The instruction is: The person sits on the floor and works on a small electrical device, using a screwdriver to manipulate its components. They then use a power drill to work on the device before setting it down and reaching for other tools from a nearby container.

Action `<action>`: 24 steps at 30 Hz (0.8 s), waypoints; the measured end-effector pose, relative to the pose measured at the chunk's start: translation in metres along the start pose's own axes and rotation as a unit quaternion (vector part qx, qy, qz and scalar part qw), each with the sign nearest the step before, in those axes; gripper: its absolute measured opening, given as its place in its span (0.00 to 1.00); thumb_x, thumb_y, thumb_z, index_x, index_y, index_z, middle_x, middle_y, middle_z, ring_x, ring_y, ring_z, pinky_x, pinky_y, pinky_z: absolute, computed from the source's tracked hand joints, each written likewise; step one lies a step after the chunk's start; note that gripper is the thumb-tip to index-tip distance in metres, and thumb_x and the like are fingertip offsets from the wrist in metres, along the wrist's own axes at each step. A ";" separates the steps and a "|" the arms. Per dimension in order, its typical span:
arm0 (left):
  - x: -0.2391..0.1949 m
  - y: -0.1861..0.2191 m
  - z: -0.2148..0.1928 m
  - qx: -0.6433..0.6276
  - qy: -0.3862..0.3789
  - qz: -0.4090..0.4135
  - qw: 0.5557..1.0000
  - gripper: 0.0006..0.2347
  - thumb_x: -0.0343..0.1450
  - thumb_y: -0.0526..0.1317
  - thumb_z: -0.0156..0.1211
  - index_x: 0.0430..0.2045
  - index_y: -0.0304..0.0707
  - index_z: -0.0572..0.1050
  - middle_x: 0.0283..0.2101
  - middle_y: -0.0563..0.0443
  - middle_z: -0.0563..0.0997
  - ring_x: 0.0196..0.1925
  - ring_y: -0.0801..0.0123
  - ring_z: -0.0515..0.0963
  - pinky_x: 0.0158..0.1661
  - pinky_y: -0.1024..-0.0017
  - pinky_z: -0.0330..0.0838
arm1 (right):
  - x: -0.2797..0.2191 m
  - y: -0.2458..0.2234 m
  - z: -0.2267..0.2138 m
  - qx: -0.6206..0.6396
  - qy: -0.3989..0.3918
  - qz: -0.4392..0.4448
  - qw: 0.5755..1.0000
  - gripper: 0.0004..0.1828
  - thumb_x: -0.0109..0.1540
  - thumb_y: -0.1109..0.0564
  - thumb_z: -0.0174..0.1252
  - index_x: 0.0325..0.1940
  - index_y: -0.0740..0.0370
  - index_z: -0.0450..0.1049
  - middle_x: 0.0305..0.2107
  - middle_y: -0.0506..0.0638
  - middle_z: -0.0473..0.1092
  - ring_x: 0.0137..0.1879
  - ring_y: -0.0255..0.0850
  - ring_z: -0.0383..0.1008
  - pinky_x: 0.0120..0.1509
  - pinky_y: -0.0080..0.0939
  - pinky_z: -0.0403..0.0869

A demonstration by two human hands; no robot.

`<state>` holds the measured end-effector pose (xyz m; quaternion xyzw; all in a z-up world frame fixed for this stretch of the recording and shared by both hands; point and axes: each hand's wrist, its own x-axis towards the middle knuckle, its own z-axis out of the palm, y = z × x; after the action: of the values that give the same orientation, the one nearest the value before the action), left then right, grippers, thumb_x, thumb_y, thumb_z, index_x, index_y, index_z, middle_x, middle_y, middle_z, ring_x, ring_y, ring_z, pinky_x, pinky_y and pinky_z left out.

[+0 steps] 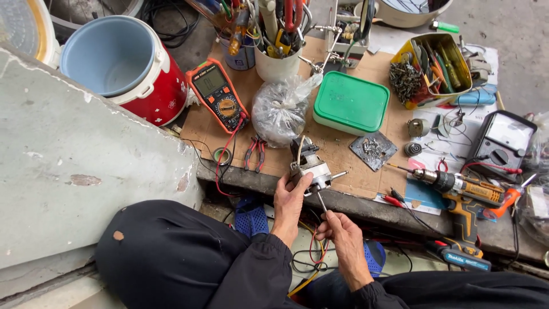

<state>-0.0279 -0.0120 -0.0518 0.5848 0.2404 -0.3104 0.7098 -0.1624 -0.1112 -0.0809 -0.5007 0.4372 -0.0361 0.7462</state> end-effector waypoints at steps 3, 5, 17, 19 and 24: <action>0.007 -0.005 0.001 0.005 0.001 0.023 1.000 0.34 0.66 0.47 0.72 0.69 0.33 0.72 0.58 0.43 0.87 0.52 0.67 0.84 0.52 0.75 0.75 | -0.001 -0.002 0.004 -0.027 0.031 0.021 0.999 0.17 0.74 0.57 0.58 0.53 0.79 0.80 0.31 0.65 0.77 0.35 0.49 0.76 0.44 0.44 0.75; 0.009 -0.008 0.002 0.004 0.012 0.023 1.000 0.34 0.66 0.47 0.73 0.69 0.34 0.73 0.56 0.45 0.88 0.52 0.68 0.85 0.53 0.75 0.75 | 0.009 0.011 -0.002 -0.087 0.045 -0.022 0.995 0.16 0.70 0.60 0.63 0.50 0.81 0.84 0.30 0.64 0.79 0.34 0.48 0.78 0.42 0.42 0.76; 0.002 0.000 0.012 -0.034 0.053 0.015 0.998 0.35 0.64 0.46 0.75 0.69 0.36 0.74 0.55 0.46 0.87 0.50 0.68 0.84 0.52 0.74 0.75 | 0.021 0.021 -0.016 -0.096 0.019 -0.038 0.995 0.17 0.72 0.59 0.60 0.49 0.82 0.84 0.28 0.65 0.79 0.31 0.50 0.78 0.38 0.45 0.77; 0.004 -0.004 0.013 -0.040 0.053 0.017 0.998 0.38 0.64 0.47 0.75 0.72 0.35 0.70 0.58 0.43 0.85 0.53 0.66 0.84 0.53 0.73 0.76 | 0.019 0.016 -0.016 -0.093 0.013 -0.034 0.995 0.17 0.72 0.59 0.60 0.49 0.82 0.84 0.29 0.65 0.79 0.32 0.51 0.78 0.39 0.45 0.78; 0.002 -0.004 0.012 -0.006 0.049 0.014 0.999 0.43 0.63 0.52 0.73 0.75 0.36 0.64 0.62 0.42 0.83 0.57 0.63 0.83 0.56 0.70 0.75 | 0.008 0.002 -0.008 -0.049 0.009 0.003 0.999 0.19 0.74 0.58 0.58 0.48 0.83 0.83 0.31 0.68 0.79 0.35 0.53 0.78 0.44 0.48 0.78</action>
<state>-0.0293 -0.0245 -0.0538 0.5985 0.2680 -0.2702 0.7050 -0.1636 -0.1194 -0.0886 -0.5348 0.4468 -0.0170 0.7170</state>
